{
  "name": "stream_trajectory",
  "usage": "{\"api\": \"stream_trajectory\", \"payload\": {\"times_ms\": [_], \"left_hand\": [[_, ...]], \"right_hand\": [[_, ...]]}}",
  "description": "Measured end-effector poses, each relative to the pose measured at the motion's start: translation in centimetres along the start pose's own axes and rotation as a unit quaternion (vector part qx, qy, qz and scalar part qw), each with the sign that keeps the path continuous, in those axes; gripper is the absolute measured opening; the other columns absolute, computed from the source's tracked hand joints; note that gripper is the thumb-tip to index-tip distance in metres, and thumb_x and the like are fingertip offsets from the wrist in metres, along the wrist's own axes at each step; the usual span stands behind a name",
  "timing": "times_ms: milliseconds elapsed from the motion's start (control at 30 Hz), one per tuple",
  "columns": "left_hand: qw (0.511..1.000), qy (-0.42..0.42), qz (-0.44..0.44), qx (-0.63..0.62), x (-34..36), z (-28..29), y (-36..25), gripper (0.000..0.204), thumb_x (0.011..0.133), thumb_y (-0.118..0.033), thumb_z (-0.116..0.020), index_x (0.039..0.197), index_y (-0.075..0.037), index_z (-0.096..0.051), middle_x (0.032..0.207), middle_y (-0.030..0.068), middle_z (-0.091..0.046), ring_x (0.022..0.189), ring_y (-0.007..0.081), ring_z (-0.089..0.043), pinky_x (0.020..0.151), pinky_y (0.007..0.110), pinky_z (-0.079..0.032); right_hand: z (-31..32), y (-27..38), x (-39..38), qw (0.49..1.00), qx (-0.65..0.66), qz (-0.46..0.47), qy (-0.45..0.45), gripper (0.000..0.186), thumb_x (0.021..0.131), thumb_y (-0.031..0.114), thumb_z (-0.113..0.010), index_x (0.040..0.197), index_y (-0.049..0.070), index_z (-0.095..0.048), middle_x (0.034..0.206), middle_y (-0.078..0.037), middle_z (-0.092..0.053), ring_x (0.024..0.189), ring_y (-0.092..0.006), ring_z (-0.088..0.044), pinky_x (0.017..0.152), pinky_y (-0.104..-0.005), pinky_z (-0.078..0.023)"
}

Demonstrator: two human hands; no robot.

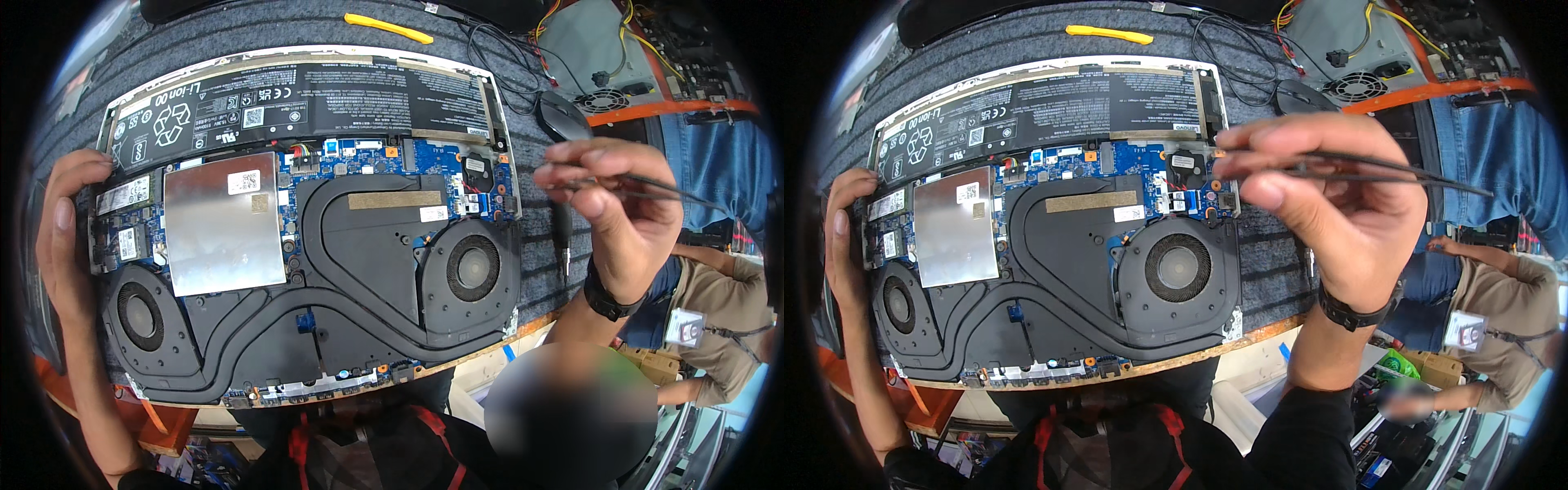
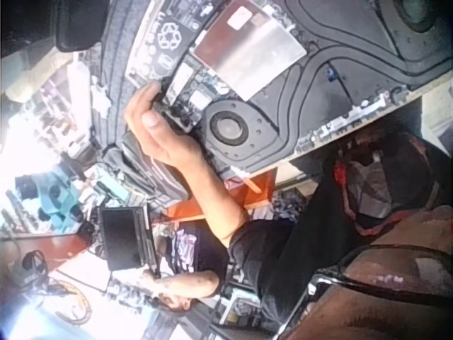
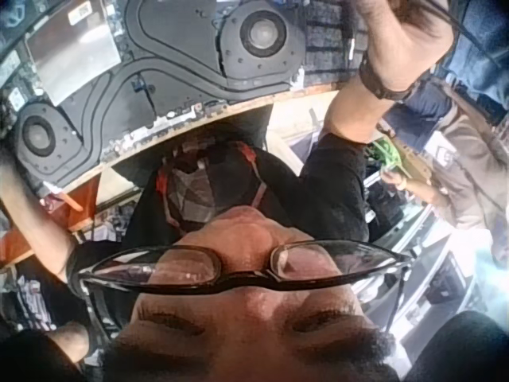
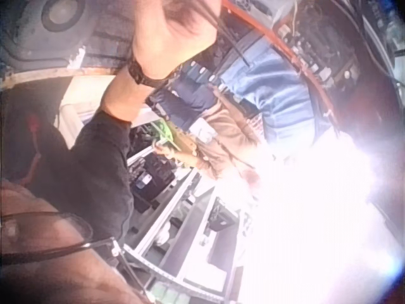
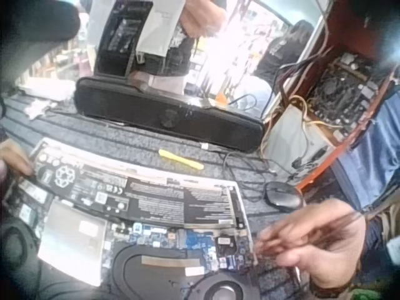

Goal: The person works on the internal components of a disassembled laptop, using tweezers to manipulate small connectors and wires on the motherboard. They remove the cooling fan assembly and place it on the workbench, then continue to adjust components within the chassis.

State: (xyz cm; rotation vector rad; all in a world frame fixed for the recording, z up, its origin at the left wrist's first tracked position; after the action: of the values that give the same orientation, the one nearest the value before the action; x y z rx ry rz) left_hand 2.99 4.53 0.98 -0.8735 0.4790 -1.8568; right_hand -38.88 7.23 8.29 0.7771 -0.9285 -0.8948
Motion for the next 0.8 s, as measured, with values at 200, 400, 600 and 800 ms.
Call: {"api": "stream_trajectory", "payload": {"times_ms": [200, 400, 600, 800], "left_hand": [[1.000, -0.028, -0.005, -0.009, -0.1, 0.3, -1.2, 0.045, 0.105, -0.032, -0.038, 0.106, 0.003, -0.067, 0.116, 0.0160, -0.062, 0.115, 0.0249, -0.057, 0.104, 0.035, -0.038], [0.990, -0.046, -0.055, -0.124, 0.8, 0.0, -3.4, 0.034, 0.105, -0.025, -0.050, 0.105, 0.002, -0.070, 0.107, 0.0110, -0.067, 0.103, 0.0190, -0.061, 0.092, 0.032, -0.045], [0.989, -0.037, -0.049, -0.134, 0.4, 0.4, -3.7, 0.038, 0.107, -0.028, -0.046, 0.108, 0.002, -0.070, 0.108, 0.0109, -0.066, 0.106, 0.0189, -0.060, 0.097, 0.032, -0.044], [0.984, -0.059, -0.064, -0.153, 0.5, 0.1, -3.3, 0.038, 0.106, -0.027, -0.048, 0.106, 0.002, -0.071, 0.107, 0.0108, -0.066, 0.103, 0.0185, -0.060, 0.094, 0.032, -0.045]], "right_hand": [[-1.2, 0.3, 1.3, 0.995, 0.089, 0.007, -0.052, 0.035, 0.090, 0.006, -0.074, 0.118, -0.003, -0.056, 0.111, -0.029, -0.069, 0.093, -0.0320, -0.074, 0.079, -0.0390, -0.063], [-3.4, 1.2, 1.3, 0.995, 0.099, -0.016, -0.009, 0.037, 0.091, 0.012, -0.075, 0.119, -0.002, -0.056, 0.113, -0.028, -0.070, 0.091, -0.0310, -0.075, 0.080, -0.0395, -0.063], [-8.6, 4.1, 3.3, 0.986, 0.158, -0.019, 0.041, 0.032, 0.087, -0.001, -0.073, 0.115, -0.006, -0.059, 0.110, -0.029, -0.069, 0.094, -0.0329, -0.074, 0.082, -0.0407, -0.063], [-15.7, 5.3, 6.0, 0.986, 0.089, -0.064, 0.127, 0.023, 0.083, -0.010, -0.073, 0.105, -0.008, -0.068, 0.103, -0.019, -0.072, 0.094, -0.0246, -0.073, 0.085, -0.0350, -0.061]]}}
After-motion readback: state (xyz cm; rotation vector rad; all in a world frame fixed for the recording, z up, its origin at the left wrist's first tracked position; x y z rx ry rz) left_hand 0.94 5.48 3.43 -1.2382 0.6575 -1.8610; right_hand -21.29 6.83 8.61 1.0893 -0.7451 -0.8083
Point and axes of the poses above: each hand's wrist, its own x-axis towards the middle knuckle, its own z-axis out of the back of the hand, y = z × x, the point moved 9 cm from there along x, towards the middle knuckle
